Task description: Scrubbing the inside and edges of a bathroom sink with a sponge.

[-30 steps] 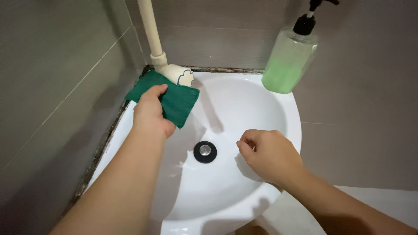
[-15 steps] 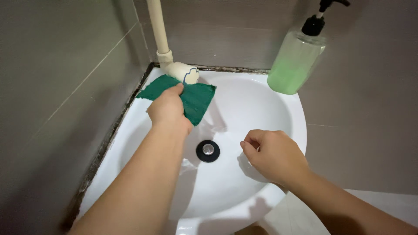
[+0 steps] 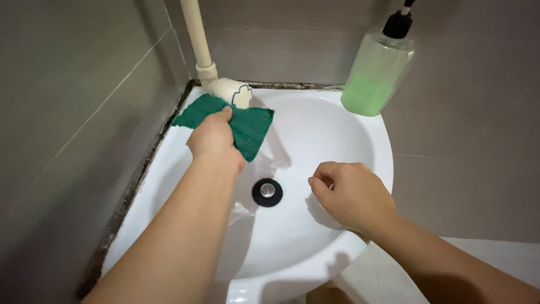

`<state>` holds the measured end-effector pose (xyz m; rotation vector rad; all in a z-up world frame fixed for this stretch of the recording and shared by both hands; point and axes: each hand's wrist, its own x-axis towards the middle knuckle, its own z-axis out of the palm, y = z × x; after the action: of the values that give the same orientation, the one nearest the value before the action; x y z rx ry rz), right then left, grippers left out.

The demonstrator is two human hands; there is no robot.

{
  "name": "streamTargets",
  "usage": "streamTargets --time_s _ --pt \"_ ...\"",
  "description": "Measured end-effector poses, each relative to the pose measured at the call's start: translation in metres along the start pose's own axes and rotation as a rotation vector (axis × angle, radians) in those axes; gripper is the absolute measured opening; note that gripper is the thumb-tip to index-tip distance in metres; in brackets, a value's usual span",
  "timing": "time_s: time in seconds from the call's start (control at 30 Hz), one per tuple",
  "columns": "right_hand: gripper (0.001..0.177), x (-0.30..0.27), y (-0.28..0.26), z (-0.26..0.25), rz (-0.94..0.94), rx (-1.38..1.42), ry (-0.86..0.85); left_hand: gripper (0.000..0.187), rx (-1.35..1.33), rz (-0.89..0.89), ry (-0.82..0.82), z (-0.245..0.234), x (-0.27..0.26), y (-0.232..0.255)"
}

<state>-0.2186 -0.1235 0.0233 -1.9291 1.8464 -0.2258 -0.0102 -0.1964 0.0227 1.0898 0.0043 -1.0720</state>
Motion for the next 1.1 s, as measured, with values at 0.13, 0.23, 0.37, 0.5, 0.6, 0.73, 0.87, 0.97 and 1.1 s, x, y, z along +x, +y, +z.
streamTargets --time_s 0.13,0.23,0.37,0.5,0.6,0.73,0.87,0.97,1.1 --pt "0.027 0.001 0.007 0.002 -0.048 0.045 0.059 0.026 -0.082 0.001 -0.074 0.0 0.029 0.004" --pt "0.027 0.002 0.009 0.002 -0.047 0.038 0.059 0.026 -0.078 -0.038 -0.029 0.004 0.035 0.009" --pt "0.027 0.004 0.006 0.003 -0.103 0.027 0.102 0.025 -0.078 -0.035 0.002 0.008 0.011 0.005" --pt "0.028 -0.004 0.0 -0.001 -0.03 -0.012 0.029 0.032 -0.07 -0.04 0.066 0.003 0.009 -0.001" --pt "0.028 -0.003 0.003 -0.001 -0.017 0.039 0.048 0.032 -0.09 -0.04 -0.03 0.004 0.022 0.003" --pt "0.027 0.002 0.007 0.003 -0.061 0.025 0.053 0.037 -0.101 -0.082 0.096 0.008 0.0 0.006" --pt "0.027 -0.001 0.004 0.003 -0.065 -0.045 0.021 0.032 -0.143 -0.035 0.029 -0.005 -0.006 -0.021" --pt "0.029 -0.006 0.006 0.001 -0.048 0.037 0.09 0.03 -0.087 -0.109 -0.231 -0.02 -0.013 -0.036" --pt "0.028 -0.013 -0.002 -0.004 -0.005 0.074 0.046 0.025 -0.129 -0.274 -0.2 -0.038 -0.03 -0.044"
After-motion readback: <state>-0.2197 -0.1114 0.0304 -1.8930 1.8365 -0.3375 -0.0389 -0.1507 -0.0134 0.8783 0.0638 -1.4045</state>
